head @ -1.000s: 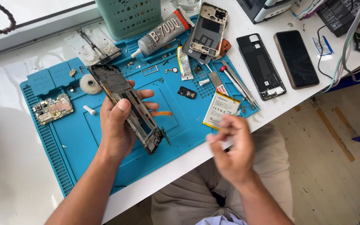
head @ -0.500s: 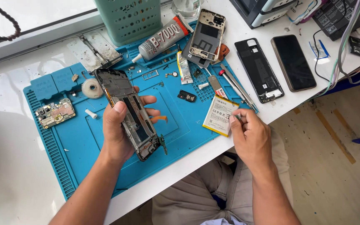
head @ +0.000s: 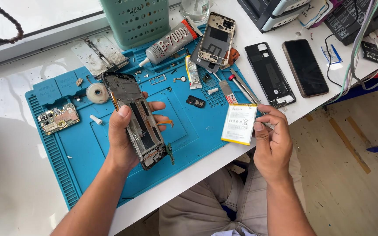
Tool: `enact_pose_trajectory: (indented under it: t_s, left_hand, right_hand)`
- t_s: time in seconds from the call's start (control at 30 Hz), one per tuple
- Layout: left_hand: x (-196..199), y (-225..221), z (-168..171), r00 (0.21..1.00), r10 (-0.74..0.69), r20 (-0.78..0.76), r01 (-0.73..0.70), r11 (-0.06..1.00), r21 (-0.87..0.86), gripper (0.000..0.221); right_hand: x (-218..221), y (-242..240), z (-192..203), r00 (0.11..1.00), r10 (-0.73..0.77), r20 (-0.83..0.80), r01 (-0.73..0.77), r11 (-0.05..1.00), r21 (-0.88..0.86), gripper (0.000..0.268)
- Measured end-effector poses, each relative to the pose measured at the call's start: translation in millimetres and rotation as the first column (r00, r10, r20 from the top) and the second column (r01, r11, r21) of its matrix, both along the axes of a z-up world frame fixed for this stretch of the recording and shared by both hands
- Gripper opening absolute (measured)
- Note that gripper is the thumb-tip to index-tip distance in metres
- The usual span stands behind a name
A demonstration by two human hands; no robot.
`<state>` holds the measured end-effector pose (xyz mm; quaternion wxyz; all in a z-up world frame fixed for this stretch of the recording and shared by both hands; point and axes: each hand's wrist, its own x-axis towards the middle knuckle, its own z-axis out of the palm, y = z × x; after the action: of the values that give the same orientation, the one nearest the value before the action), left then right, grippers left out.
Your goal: Disassembling a mobile phone to remove the battery and separate the screen from the frame
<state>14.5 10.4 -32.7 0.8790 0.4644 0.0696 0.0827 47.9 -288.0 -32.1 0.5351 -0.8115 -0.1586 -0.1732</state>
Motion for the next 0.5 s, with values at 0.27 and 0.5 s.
enact_pose_trajectory:
  t_s: [0.27, 0.5]
  left_hand:
    - [-1.2, 1.2, 3.3, 1.000, -0.003, -0.011, 0.002, 0.999, -0.051, 0.075]
    - [-1.9, 10.9, -2.8, 0.992, -0.127, 0.029, 0.130, 0.964, -0.231, 0.064]
  right_hand:
    - [15.2, -12.8, -13.4, 0.989, 0.050, -0.140, 0.027, 0.867, 0.497, 0.010]
    - [88.9, -70.8, -14.1, 0.957, -0.080, -0.279, 0.203, 0.871, 0.446, 0.005]
